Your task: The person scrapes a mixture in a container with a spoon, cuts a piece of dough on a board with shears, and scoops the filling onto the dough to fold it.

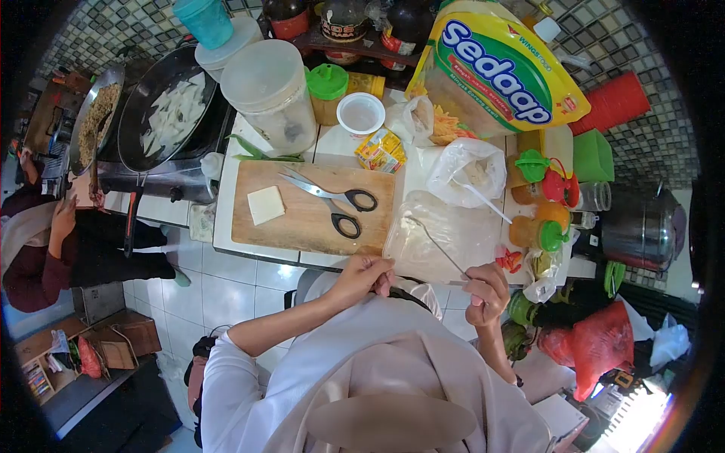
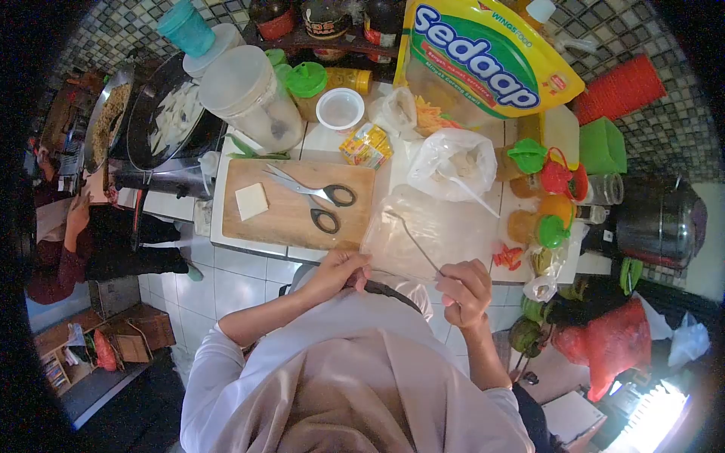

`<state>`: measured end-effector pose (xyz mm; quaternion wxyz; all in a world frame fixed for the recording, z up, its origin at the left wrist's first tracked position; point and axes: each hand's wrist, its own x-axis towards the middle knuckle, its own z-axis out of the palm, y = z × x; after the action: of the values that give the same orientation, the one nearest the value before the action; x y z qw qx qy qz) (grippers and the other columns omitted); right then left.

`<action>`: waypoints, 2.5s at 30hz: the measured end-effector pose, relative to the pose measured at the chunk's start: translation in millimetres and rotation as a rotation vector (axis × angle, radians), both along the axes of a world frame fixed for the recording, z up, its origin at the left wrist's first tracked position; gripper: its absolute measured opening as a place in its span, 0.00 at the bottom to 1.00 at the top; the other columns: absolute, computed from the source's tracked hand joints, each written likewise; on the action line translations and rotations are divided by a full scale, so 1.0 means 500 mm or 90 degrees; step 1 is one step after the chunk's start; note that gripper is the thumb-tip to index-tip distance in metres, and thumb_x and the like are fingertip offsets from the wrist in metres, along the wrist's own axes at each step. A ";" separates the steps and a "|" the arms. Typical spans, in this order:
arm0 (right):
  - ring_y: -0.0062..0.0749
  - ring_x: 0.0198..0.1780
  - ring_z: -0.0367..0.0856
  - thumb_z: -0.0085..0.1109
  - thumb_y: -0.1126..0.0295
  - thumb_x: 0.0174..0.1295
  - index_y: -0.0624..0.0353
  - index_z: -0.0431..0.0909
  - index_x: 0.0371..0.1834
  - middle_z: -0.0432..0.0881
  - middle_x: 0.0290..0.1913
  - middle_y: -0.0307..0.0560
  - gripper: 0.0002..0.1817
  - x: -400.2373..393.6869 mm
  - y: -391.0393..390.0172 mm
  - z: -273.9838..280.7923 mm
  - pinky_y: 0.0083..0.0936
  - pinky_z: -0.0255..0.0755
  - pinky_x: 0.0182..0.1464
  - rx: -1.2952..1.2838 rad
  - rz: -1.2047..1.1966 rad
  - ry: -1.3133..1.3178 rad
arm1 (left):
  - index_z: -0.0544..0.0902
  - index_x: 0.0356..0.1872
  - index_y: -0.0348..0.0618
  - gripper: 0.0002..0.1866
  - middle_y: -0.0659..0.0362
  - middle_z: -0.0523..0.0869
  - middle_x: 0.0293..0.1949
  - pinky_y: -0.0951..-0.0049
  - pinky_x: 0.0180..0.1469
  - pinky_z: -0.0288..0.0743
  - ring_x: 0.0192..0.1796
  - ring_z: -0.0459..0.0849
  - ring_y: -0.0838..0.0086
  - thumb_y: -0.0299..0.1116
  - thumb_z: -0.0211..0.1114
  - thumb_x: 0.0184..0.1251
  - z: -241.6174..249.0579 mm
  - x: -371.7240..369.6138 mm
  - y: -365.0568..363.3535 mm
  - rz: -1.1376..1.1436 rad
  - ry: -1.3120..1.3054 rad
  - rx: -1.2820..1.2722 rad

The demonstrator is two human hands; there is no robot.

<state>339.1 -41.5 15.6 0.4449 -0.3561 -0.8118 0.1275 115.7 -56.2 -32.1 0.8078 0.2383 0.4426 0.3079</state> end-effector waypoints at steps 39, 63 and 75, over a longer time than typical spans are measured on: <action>0.33 0.47 0.65 0.38 0.52 0.65 0.56 0.64 0.30 0.66 0.42 0.44 0.18 0.041 0.035 0.009 0.34 0.62 0.49 -0.536 -0.153 0.462 | 0.74 0.22 0.39 0.10 0.64 0.75 0.25 0.81 0.34 0.69 0.32 0.75 0.83 0.30 0.56 0.63 0.030 0.045 0.018 0.115 -0.050 0.169; 0.25 0.44 0.65 0.63 0.63 0.46 0.60 0.68 0.43 0.65 0.44 0.41 0.22 -0.032 0.066 0.042 0.23 0.60 0.47 -0.586 0.097 0.353 | 0.35 0.66 0.56 0.50 0.52 0.63 0.58 0.63 0.47 0.75 0.59 0.66 0.63 0.23 0.61 0.49 0.117 -0.053 0.037 0.286 -0.111 0.163; 0.22 0.34 0.66 0.74 0.73 0.33 0.58 0.65 0.44 0.68 0.35 0.39 0.32 0.007 0.062 0.021 0.20 0.63 0.36 -0.620 0.113 0.229 | 0.38 0.66 0.58 0.47 0.52 0.63 0.58 0.64 0.39 0.80 0.56 0.70 0.64 0.25 0.61 0.52 0.123 -0.071 0.052 0.336 -0.085 0.131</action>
<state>342.5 -10.4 26.1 0.3475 -0.4238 -0.5963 0.5866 80.4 -30.4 29.6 0.6987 0.1751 0.4017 0.5654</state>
